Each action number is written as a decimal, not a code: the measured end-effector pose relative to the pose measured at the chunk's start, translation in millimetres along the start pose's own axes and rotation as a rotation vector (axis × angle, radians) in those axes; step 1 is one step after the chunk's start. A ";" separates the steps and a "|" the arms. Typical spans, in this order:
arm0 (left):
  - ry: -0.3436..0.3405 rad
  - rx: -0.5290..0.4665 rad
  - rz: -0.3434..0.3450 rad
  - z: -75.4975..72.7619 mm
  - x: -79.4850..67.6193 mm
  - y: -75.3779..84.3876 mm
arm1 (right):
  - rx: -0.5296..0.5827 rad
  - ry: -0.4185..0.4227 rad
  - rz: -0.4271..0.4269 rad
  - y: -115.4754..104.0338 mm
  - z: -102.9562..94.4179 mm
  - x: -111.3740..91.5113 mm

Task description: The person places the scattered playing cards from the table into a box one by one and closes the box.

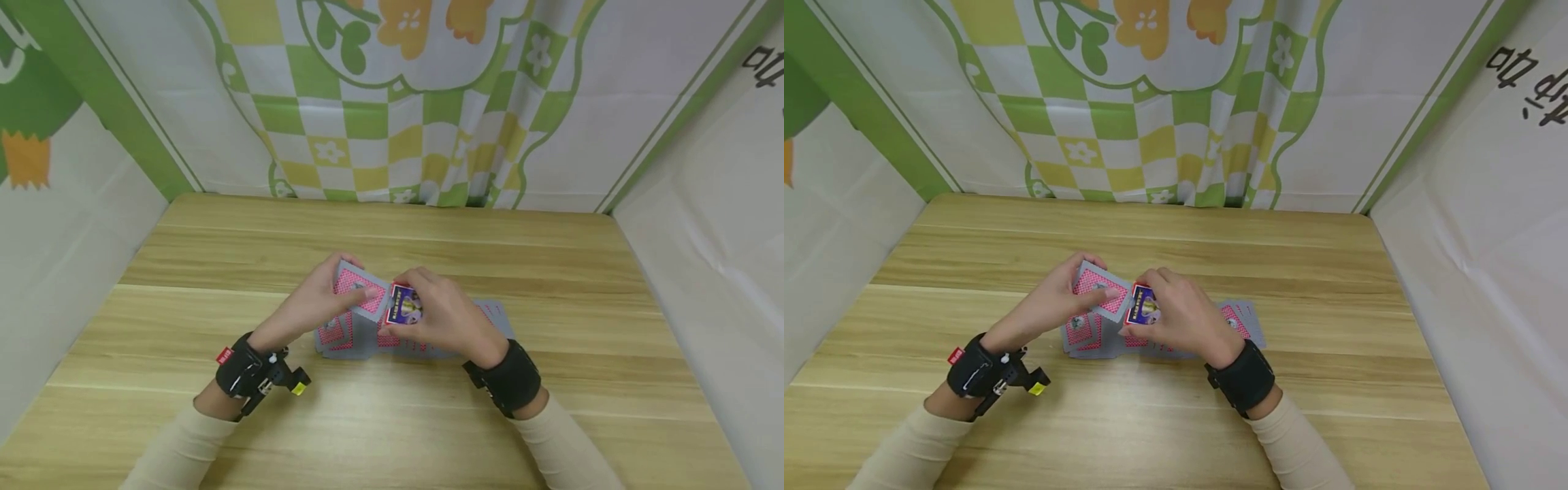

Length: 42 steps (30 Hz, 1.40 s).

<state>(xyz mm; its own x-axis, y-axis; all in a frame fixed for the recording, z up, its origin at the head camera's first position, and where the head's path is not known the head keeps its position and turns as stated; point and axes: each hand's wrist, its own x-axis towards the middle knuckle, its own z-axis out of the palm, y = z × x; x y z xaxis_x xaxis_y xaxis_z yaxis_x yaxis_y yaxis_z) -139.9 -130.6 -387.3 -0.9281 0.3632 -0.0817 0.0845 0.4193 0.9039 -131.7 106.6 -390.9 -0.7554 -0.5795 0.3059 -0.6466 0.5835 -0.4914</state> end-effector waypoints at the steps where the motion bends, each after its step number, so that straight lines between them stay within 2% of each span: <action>1: 0.014 -0.004 0.005 2.4 0.3 -0.7 | -0.001 0.002 -0.002 0.0 0.3 0.1; 6: 0.095 -0.010 0.015 17.5 0.4 -2.5 | -0.012 0.018 -0.003 0.5 1.5 0.0; 8: 0.106 -0.015 0.020 24.7 -0.1 -1.9 | -0.014 0.025 -0.006 0.5 1.7 -0.2; 10: 0.086 -0.024 0.024 32.0 -0.5 -0.7 | -0.019 0.027 -0.011 0.4 1.8 -0.3; 14: -0.003 -0.056 0.013 40.1 -0.4 0.1 | -0.013 0.014 -0.018 0.3 1.5 0.3; 16: -0.017 -0.053 -0.005 37.2 -0.5 0.7 | -0.015 0.010 -0.013 0.7 0.6 0.6; 20: 0.027 -0.046 -0.021 20.4 -0.9 0.4 | -0.019 0.016 0.005 2.1 -1.8 0.9; 25: 0.023 -0.054 0.038 5.8 0.2 -3.1 | -0.030 0.024 0.018 3.4 -4.0 0.3; 28: 0.019 -0.041 0.070 10.0 1.8 -5.3 | -0.022 0.022 0.006 1.7 -3.4 0.7; 36: -0.004 -0.043 0.075 31.5 3.6 -6.4 | 0.010 0.021 -0.086 -1.9 2.5 0.0; 40: 0.004 -0.011 0.080 26.8 5.6 -9.9 | 0.020 0.023 -0.075 0.3 2.8 -0.1; 42: 0.004 0.070 0.101 19.8 8.0 -12.9 | 0.016 0.022 -0.057 1.5 2.0 0.2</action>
<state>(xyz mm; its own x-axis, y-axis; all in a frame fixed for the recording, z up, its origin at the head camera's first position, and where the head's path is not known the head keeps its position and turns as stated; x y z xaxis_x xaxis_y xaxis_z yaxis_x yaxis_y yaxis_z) -141.2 -116.6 -408.0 -0.9151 0.4030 0.0099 0.2024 0.4380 0.8759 -132.6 106.2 -393.2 -0.7198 -0.5987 0.3514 -0.6868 0.5406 -0.4858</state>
